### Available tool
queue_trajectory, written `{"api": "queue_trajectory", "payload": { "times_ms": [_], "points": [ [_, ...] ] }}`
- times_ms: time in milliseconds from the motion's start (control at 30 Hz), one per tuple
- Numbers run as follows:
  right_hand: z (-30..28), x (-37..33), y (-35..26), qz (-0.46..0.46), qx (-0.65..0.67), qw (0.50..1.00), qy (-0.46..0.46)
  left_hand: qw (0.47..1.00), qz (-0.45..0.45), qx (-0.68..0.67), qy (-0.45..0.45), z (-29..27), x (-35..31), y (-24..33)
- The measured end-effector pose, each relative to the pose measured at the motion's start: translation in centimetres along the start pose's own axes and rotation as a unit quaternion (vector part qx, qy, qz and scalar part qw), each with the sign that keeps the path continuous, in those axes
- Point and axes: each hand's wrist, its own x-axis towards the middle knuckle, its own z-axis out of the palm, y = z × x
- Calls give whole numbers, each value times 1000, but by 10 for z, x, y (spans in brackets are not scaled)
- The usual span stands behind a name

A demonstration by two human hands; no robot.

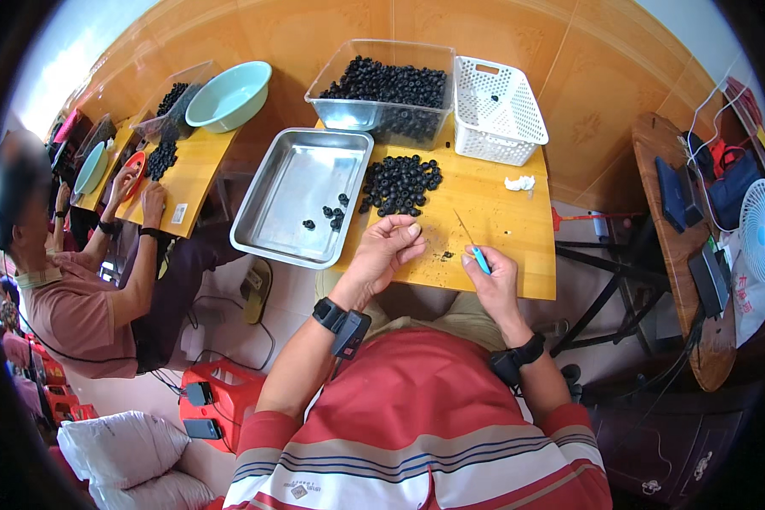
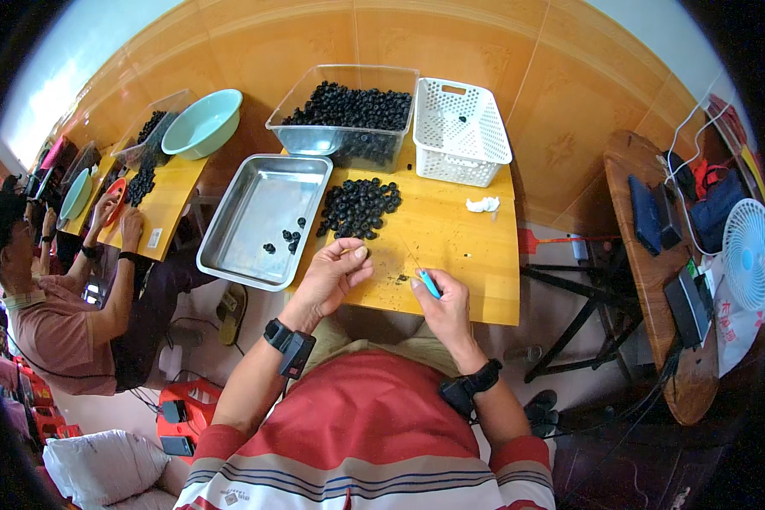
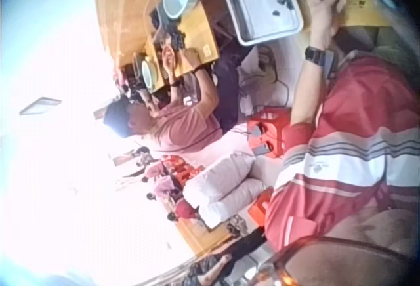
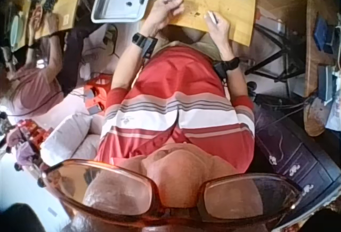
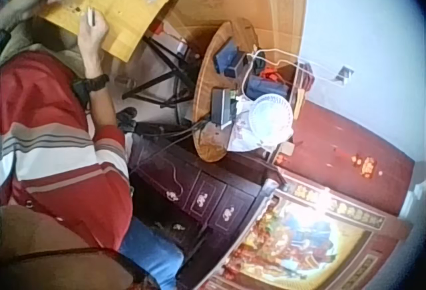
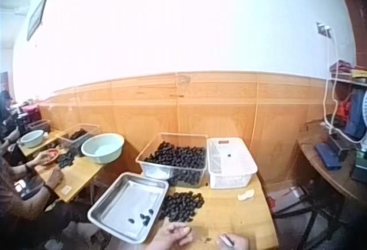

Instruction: Cleaning and sorting small black olives by hand and with a small knife.

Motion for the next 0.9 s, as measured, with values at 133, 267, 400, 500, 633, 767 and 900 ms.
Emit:
{"api": "queue_trajectory", "payload": {
  "times_ms": [133,267,400,500,633,767,900],
  "points": [
    [1,1,-4,-21,-7,999,-37,998,4,-67,-2,3,-8,2],
    [4,-3,-14,-35,12,998,-47,995,13,-97,-11,9,-17,5],
    [3,-4,-28,-48,-21,996,-75,993,5,-115,-9,13,-25,4],
    [7,-5,-33,-69,-46,993,-78,990,-1,-140,-18,11,-28,0],
    [11,-5,-31,-112,-68,989,-74,983,-4,-176,-54,8,-30,-7],
    [12,-4,-35,-137,-78,985,-70,980,-6,-193,-50,13,-33,-10],
    [12,-1,-36,-165,-94,980,-65,976,-9,-208,-67,15,-35,-10]
  ]
}}
